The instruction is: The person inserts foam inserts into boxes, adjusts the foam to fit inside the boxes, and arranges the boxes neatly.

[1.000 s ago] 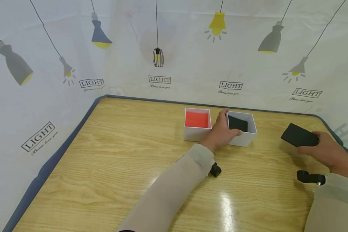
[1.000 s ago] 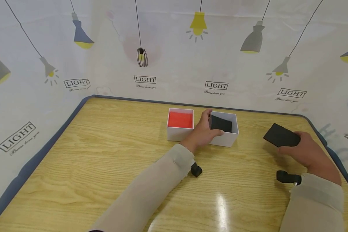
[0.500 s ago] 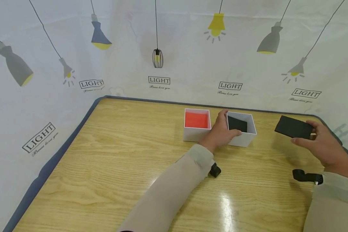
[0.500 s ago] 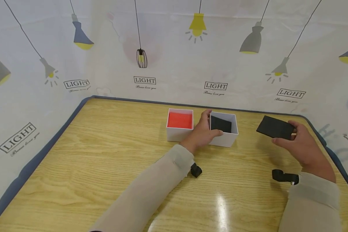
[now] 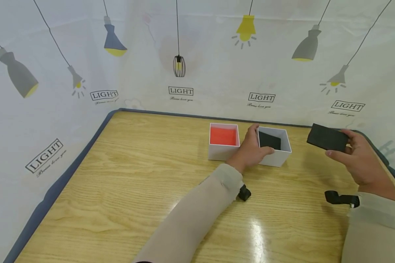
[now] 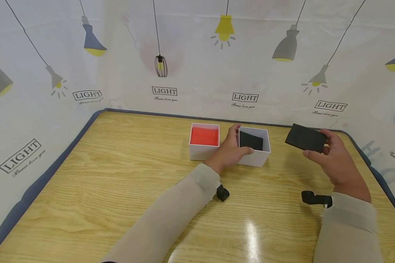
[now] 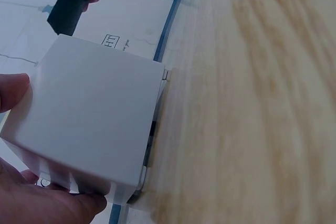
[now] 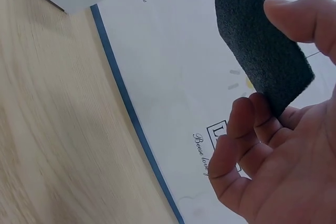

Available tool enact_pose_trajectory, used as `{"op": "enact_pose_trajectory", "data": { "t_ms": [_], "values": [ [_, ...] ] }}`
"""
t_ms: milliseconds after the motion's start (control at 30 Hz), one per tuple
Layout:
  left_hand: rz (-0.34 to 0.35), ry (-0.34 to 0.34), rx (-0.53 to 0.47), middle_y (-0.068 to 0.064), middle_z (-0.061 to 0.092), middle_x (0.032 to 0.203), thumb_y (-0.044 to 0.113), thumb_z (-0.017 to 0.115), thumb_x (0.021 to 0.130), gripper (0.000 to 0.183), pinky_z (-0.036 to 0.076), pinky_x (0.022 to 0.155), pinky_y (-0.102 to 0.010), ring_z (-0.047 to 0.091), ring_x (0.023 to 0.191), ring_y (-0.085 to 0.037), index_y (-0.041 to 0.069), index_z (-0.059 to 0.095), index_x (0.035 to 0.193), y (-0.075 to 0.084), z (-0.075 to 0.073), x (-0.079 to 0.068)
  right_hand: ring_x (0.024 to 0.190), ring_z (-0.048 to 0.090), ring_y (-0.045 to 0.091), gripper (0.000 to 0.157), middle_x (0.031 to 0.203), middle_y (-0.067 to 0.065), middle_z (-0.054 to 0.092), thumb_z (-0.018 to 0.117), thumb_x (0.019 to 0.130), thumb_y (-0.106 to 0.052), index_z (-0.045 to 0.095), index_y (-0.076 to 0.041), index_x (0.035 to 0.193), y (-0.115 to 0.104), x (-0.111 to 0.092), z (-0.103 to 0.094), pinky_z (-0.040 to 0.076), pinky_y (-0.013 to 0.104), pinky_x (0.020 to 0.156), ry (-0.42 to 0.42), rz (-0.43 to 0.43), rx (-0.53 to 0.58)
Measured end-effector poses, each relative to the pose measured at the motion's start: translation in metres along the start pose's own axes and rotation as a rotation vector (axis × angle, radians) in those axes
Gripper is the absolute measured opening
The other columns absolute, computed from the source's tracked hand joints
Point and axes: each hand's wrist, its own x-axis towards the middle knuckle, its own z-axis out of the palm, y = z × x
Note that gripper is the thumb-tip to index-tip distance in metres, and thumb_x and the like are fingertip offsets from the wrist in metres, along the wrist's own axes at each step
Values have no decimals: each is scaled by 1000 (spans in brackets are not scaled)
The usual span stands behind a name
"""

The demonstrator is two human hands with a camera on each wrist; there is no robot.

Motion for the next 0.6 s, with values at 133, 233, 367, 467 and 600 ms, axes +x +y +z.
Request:
{"op": "enact_pose_trajectory", "data": {
  "t_ms": [133, 233, 367, 467, 600],
  "values": [
    [10, -3, -8, 3, 37, 164, 26, 78, 94, 94, 38, 122, -40, 45, 139, -15, 27, 17, 166, -1, 0, 0, 106, 59, -9, 89, 129, -14, 39, 63, 99, 10, 8, -1, 167, -3, 1, 2, 52, 7, 80, -19, -20, 157],
    [13, -6, -11, 2, 37, 163, 25, 78, 94, 94, 38, 122, -40, 45, 138, -14, 26, 18, 166, -1, 0, 1, 106, 59, -9, 90, 129, -13, 39, 63, 99, 9, 6, -3, 168, -5, 1, 4, 51, 6, 81, -33, -10, 201],
    [12, -7, -14, 2, 37, 163, 25, 78, 94, 94, 38, 122, -40, 45, 139, -14, 26, 18, 166, -2, 0, 1, 107, 60, -9, 92, 129, -13, 39, 63, 99, 10, 4, -3, 168, -7, 2, 9, 51, 6, 82, -39, -20, 218],
    [12, -7, -17, 2, 36, 164, 25, 78, 94, 94, 37, 123, -40, 44, 140, -14, 26, 17, 166, -2, 0, 1, 108, 59, -9, 92, 129, -13, 39, 63, 98, 11, 5, -3, 168, -10, 3, 14, 51, 6, 82, -36, -25, 194],
    [12, -7, -18, 2, 37, 164, 25, 79, 94, 95, 38, 122, -40, 44, 139, -14, 26, 17, 166, -2, 0, 1, 109, 57, -9, 91, 129, -13, 39, 63, 99, 10, 6, -3, 168, -15, 4, 19, 51, 6, 83, -40, -24, 171]
  ]
}}
